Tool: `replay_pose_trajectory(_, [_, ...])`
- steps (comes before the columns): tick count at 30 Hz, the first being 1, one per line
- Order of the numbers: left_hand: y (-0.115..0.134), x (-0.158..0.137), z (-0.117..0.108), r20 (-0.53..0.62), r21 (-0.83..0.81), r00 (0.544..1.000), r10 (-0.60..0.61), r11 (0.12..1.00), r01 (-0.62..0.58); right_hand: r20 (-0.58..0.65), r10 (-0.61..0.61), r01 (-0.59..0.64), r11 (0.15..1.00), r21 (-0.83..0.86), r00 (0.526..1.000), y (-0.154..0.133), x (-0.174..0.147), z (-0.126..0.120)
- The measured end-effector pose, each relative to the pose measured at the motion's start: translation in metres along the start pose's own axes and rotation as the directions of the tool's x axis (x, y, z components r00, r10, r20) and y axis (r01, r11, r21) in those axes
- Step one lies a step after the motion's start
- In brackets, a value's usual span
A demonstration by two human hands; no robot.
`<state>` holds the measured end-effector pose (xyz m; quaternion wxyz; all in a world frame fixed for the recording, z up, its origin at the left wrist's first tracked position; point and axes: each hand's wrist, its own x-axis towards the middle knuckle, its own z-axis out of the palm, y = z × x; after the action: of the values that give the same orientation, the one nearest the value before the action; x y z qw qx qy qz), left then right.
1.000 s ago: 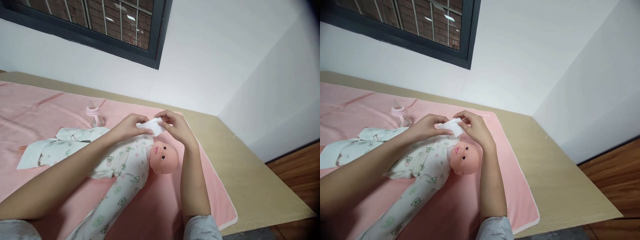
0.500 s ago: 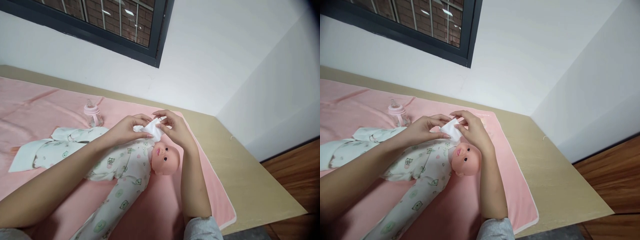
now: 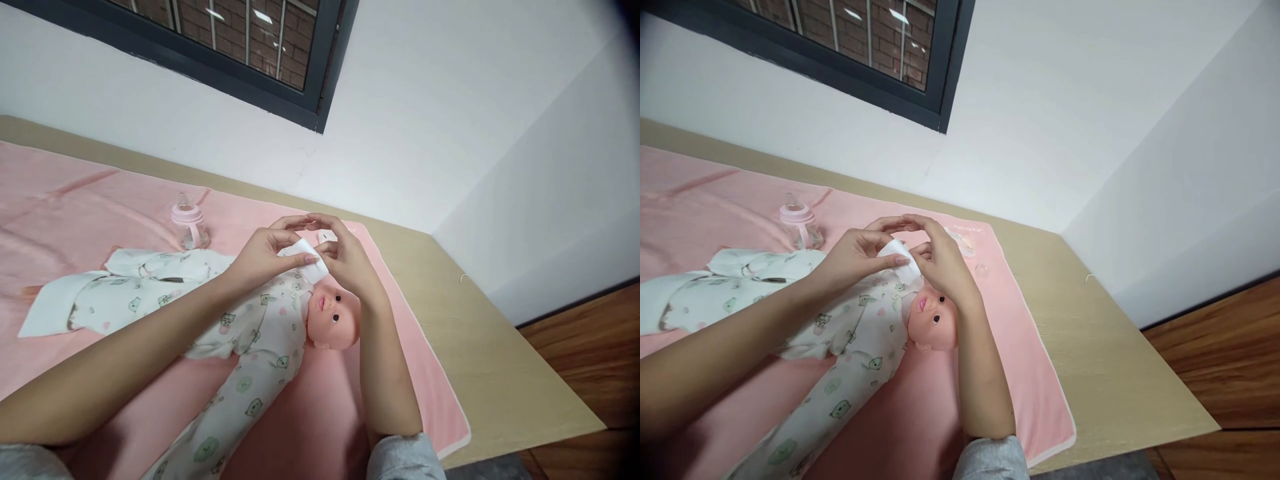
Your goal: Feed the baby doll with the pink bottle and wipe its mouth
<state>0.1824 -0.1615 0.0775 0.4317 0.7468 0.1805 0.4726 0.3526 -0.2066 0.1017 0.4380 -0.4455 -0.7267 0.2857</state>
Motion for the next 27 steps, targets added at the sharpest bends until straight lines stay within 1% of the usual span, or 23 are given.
replay_pose_trajectory(3, [0.003,-0.001,0.000,-0.048,-0.051,0.999,0.001,0.999,-0.003,0.002,-0.024,0.024,0.999,-0.031,1.000,-0.002,-0.001,0.001])
replay_pose_trajectory(6, [0.009,-0.002,-0.003,-0.164,-0.064,0.986,-0.020,0.998,0.010,-0.015,-0.047,0.046,0.997,-0.058,0.999,-0.002,-0.002,-0.005])
replay_pose_trajectory(8, [0.014,-0.003,-0.007,-0.227,-0.069,0.972,-0.059,0.997,0.045,-0.047,-0.029,0.027,0.999,-0.043,0.998,0.003,-0.002,-0.014])
replay_pose_trajectory(9, [0.017,-0.003,-0.010,-0.240,-0.076,0.967,-0.084,0.995,0.068,-0.074,-0.009,0.006,1.000,-0.028,0.997,0.008,-0.001,-0.019])
replay_pose_trajectory(11, [0.021,-0.003,-0.015,-0.229,-0.086,0.964,-0.134,0.989,0.117,-0.140,0.049,-0.049,0.999,0.004,0.989,0.024,0.003,-0.031])
replay_pose_trajectory(12, [0.023,-0.003,-0.018,-0.190,-0.068,0.970,-0.154,0.987,0.144,-0.171,0.083,-0.080,0.997,0.024,0.982,0.035,0.005,-0.037])
replay_pose_trajectory(13, [0.025,-0.003,-0.020,-0.122,-0.027,0.978,-0.169,0.986,0.167,-0.196,0.119,-0.112,0.992,0.050,0.973,0.049,0.007,-0.041])
replay_pose_trajectory(14, [0.027,-0.003,-0.022,-0.034,0.032,0.983,-0.180,0.983,0.181,-0.223,0.153,-0.137,0.987,0.086,0.963,0.064,0.008,-0.044])
replay_pose_trajectory(15, [0.029,-0.003,-0.024,0.065,0.104,0.979,-0.191,0.977,0.184,-0.223,0.193,-0.163,0.976,0.145,0.956,0.080,0.010,-0.045])
replay_pose_trajectory(17, [0.031,-0.003,-0.024,0.243,0.247,0.944,-0.222,0.955,0.161,-0.173,0.285,-0.230,0.932,0.280,0.943,0.114,0.010,-0.043])
replay_pose_trajectory(19, [0.030,-0.004,-0.021,0.345,0.345,0.905,-0.247,0.931,0.123,-0.104,0.395,-0.341,0.877,0.339,0.913,0.145,0.008,-0.036])
replay_pose_trajectory(21, [0.026,-0.006,-0.015,0.397,0.416,0.877,-0.272,0.905,0.093,-0.045,0.472,-0.420,0.819,0.391,0.880,0.170,0.005,-0.028])
replay_pose_trajectory(23, [0.020,-0.008,-0.007,0.421,0.464,0.856,-0.299,0.882,0.080,-0.022,0.506,-0.452,0.788,0.417,0.862,0.186,0.001,-0.021])
replay_pose_trajectory(25, [0.015,-0.009,0.000,0.428,0.498,0.841,-0.332,0.863,0.088,-0.035,0.516,-0.453,0.780,0.432,0.856,0.195,-0.001,-0.019])
replay_pose_trajectory(27, [0.011,-0.010,0.006,0.426,0.521,0.834,-0.350,0.849,0.090,-0.055,0.515,-0.443,0.784,0.435,0.856,0.200,-0.002,-0.018])
